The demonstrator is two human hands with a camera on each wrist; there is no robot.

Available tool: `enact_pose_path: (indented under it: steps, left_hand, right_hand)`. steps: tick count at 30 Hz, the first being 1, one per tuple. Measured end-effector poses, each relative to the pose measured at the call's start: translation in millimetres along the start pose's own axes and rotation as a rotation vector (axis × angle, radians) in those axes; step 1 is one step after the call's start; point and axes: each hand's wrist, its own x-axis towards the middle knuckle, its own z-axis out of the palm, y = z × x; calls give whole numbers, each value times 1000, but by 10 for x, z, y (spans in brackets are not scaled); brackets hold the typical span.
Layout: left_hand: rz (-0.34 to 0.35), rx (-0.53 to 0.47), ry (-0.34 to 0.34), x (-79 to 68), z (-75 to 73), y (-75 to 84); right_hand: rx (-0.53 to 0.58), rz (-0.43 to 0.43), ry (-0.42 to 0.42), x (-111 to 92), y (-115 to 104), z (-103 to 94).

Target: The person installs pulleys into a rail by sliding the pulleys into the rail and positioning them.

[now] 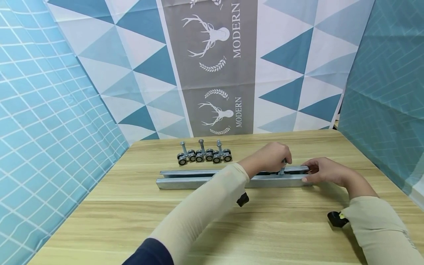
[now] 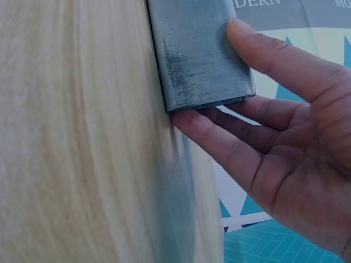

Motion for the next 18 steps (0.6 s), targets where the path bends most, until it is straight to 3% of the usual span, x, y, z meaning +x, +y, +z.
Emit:
enact_pose_path:
  steps: [18]
  left_hand:
    - [13,19,27,124,53,100]
  right_hand:
    - [15,2,-14,5,13,3]
